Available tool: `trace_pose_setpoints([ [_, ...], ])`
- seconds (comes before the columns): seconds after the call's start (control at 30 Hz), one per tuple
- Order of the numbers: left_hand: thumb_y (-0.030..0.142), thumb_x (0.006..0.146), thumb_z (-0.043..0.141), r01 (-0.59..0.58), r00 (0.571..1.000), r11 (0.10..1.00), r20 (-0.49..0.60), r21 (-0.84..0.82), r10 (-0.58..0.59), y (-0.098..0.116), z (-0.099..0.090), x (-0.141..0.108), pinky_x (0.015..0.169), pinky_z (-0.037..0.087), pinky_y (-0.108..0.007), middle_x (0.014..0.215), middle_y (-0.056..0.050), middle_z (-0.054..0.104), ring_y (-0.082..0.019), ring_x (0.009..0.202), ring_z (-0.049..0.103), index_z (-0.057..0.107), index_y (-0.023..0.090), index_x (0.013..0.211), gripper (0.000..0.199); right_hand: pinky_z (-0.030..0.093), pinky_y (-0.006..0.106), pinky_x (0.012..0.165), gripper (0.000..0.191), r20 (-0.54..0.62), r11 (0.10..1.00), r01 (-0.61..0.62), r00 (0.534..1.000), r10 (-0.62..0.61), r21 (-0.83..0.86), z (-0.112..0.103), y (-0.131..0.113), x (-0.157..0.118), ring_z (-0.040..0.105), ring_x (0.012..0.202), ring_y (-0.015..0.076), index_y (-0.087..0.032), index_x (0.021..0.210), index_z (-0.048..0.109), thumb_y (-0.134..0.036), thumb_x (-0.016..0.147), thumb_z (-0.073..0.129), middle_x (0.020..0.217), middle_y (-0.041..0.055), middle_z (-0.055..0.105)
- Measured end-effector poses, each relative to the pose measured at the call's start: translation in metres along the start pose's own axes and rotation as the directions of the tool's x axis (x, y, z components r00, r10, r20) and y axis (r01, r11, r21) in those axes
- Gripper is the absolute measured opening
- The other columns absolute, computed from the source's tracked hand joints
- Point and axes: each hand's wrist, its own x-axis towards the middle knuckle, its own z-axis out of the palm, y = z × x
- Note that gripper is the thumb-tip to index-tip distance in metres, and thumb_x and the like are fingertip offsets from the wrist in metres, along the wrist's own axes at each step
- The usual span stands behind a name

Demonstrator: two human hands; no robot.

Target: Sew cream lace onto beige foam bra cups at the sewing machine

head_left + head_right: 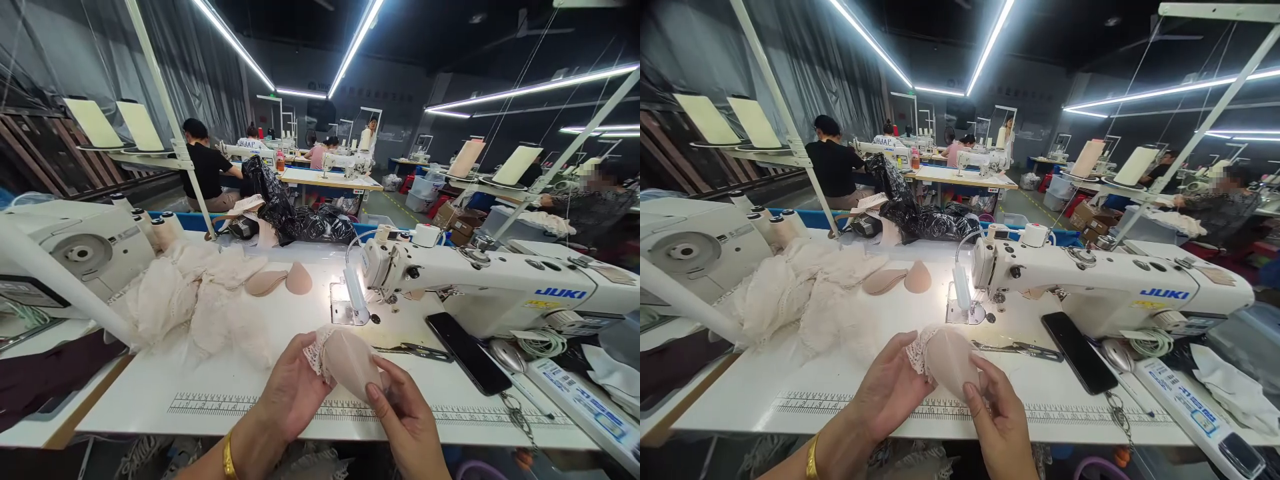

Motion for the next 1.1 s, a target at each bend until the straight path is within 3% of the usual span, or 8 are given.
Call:
trace_pose_setpoints([
  [0.13,0.029,0.078,0.089,-0.112,0.994,0.979,0.025,0.173,0.109,-0.004,0.004,0.0,0.09,0.056,-0.031,0.119,-0.014,0.073,-0.028,0.116,0.064,0.076,0.013,0.104,0.034,0.055,0.041,0.102,0.043,0.019,1.0,-0.016,1.0,0.017,-0.018,0.003,-0.004,-0.003,0.068,0.108,0.0284,-0.029,0.121,0.075,-0.056,0.088,0.075,0.116,0.0083,0.074],
  [0.27,0.034,0.072,0.094,-0.112,0.994,0.972,0.005,0.206,0.113,-0.007,0.009,0.0,0.092,0.056,-0.034,0.119,-0.016,0.074,-0.033,0.121,0.063,0.078,0.01,0.102,0.041,0.055,0.042,0.101,0.046,-0.005,0.998,-0.053,0.999,0.053,0.02,0.004,-0.004,-0.002,0.067,0.105,0.0285,-0.028,0.12,0.075,-0.058,0.085,0.078,0.109,0.0085,0.074],
  [0.4,0.036,0.071,0.095,-0.104,0.994,0.968,-0.014,0.228,0.11,-0.007,0.007,0.002,0.089,0.056,-0.034,0.122,-0.016,0.074,-0.033,0.122,0.062,0.079,0.012,0.105,0.045,0.058,0.038,0.089,0.053,0.0,0.985,-0.142,0.99,0.143,0.101,0.003,-0.006,0.001,0.069,0.09,0.0257,-0.027,0.123,0.073,-0.059,0.082,0.081,0.094,0.0062,0.073],
  [0.6,0.035,0.079,0.088,-0.113,0.994,0.956,0.035,0.271,0.108,-0.006,0.005,0.004,0.089,0.056,-0.032,0.121,-0.016,0.074,-0.03,0.12,0.062,0.079,0.012,0.109,0.04,0.057,0.039,0.09,0.059,0.006,0.961,-0.197,0.98,0.199,0.194,0.004,-0.01,0.006,0.069,0.094,0.0257,-0.028,0.129,0.068,-0.056,0.08,0.083,0.1,0.006,0.073],
  [0.8,0.026,0.085,0.075,-0.032,0.999,0.974,0.002,0.226,0.033,-0.004,0.012,0.004,0.086,0.056,-0.032,0.117,-0.012,0.074,-0.025,0.109,0.064,0.08,0.014,0.102,0.021,0.058,0.037,0.083,0.059,0.019,0.982,-0.15,0.989,0.149,0.114,0.001,-0.011,0.007,0.069,0.086,0.0243,-0.028,0.133,0.065,-0.056,0.084,0.08,0.092,0.0041,0.072],
  [0.97,0.041,0.079,0.087,-0.063,0.993,0.944,0.114,0.324,0.027,-0.007,0.018,0.01,0.089,0.052,-0.033,0.108,-0.012,0.076,-0.027,0.104,0.066,0.08,0.013,0.101,0.037,0.058,0.036,0.083,0.059,-0.001,0.992,-0.102,0.995,0.103,0.079,0.001,-0.011,0.006,0.069,0.09,0.0253,-0.027,0.134,0.065,-0.056,0.085,0.08,0.097,0.0059,0.072],
  [1.1,0.042,0.072,0.091,-0.078,0.99,0.904,0.138,0.42,0.022,-0.003,0.022,0.015,0.094,0.049,-0.035,0.105,-0.014,0.077,-0.029,0.104,0.066,0.08,0.011,0.1,0.043,0.057,0.037,0.085,0.064,0.028,0.995,-0.085,0.996,0.083,0.061,-0.003,-0.004,0.009,0.067,0.087,0.0235,-0.027,0.142,0.059,-0.054,0.087,0.078,0.091,0.0038,0.068],
])
